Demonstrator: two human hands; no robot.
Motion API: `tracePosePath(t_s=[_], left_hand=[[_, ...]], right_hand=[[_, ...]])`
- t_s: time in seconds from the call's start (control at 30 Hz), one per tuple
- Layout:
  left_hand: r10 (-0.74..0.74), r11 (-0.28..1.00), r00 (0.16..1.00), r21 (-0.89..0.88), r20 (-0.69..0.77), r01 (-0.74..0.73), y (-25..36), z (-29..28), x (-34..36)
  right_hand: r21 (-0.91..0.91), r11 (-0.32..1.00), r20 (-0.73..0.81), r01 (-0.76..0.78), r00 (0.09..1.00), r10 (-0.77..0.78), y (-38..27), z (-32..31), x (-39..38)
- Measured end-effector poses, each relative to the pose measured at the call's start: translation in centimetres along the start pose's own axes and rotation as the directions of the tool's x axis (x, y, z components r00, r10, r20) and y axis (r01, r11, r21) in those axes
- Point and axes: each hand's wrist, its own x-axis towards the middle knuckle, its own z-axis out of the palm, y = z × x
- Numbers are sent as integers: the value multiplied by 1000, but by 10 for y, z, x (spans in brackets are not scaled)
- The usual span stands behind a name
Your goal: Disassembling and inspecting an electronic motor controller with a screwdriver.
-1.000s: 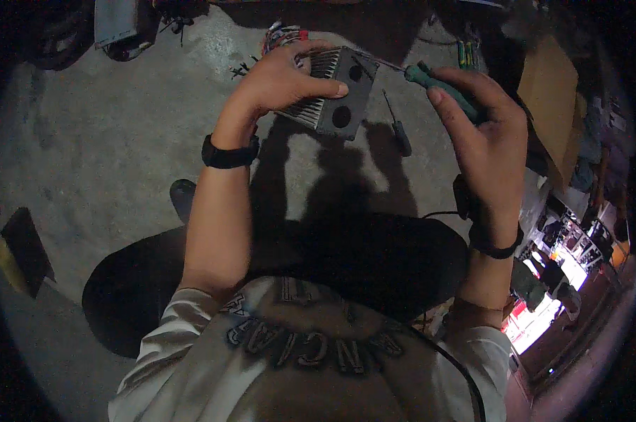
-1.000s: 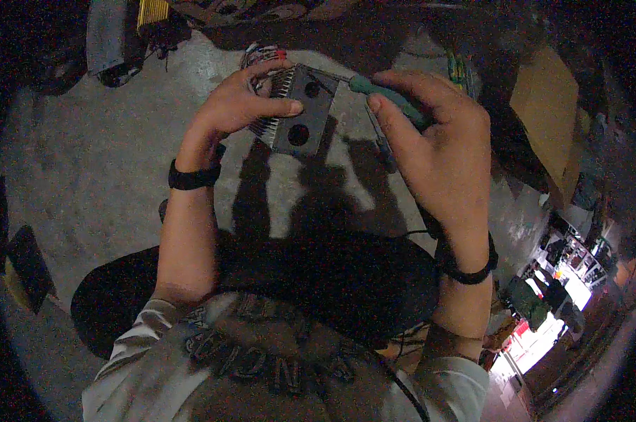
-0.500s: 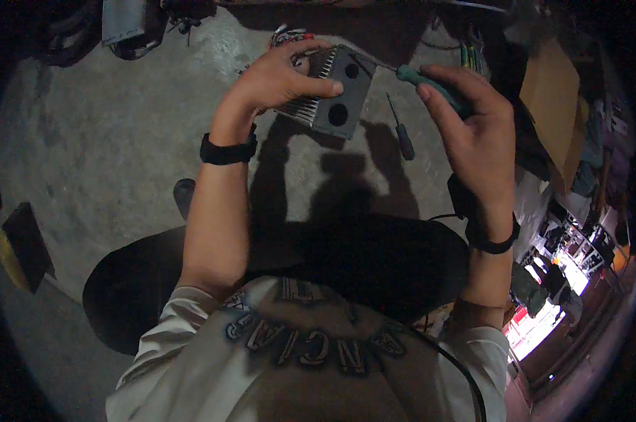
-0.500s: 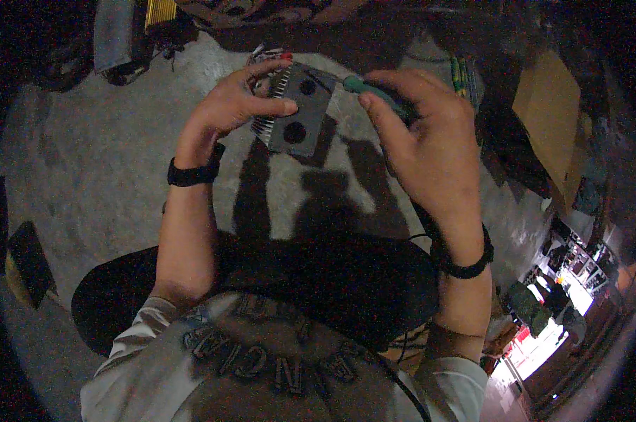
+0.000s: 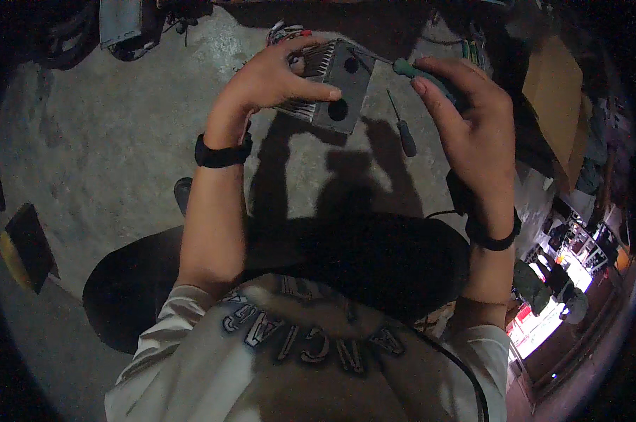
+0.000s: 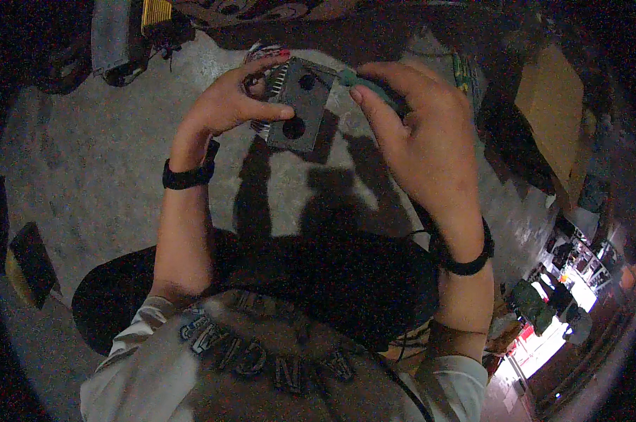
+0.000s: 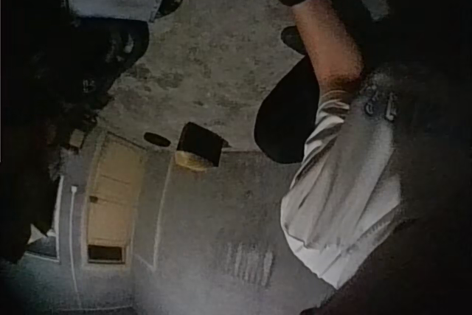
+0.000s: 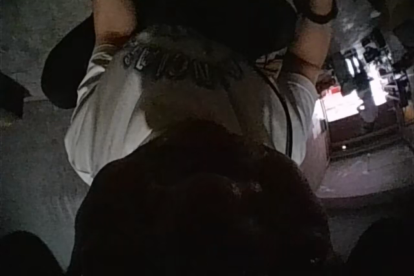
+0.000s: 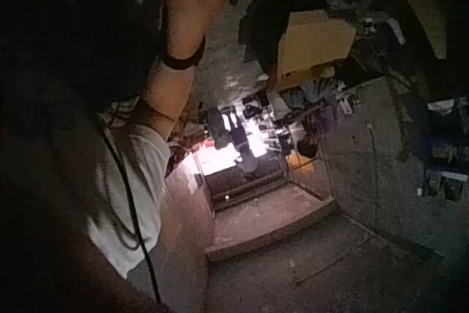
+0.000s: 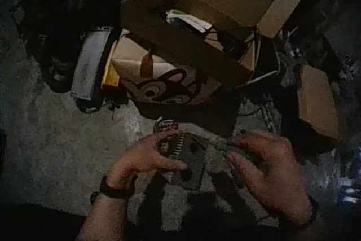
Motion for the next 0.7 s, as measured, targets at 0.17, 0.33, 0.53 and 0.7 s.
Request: tracePosePath(t_s=[0.17, 0.33, 0.53, 0.7], left_hand=[[6, 995, 999, 99, -35, -3, 23, 2, -8], [-46, 985, 987, 156, -155, 71, 28, 10, -2], [-89, 992, 974, 73, -210, 106, 20, 23, -4], [83, 975, 930, 221, -358, -2, 16, 25, -8]], right_hand=[[50, 996, 19, -76, 997, 75, -15, 1, -3], [39, 997, 32, -63, 998, 62, -22, 5, -5], [-6, 1000, 3, 2, 1000, -2, -22, 10, -9], [-8, 999, 41, -40, 998, 40, -32, 8, -13]])
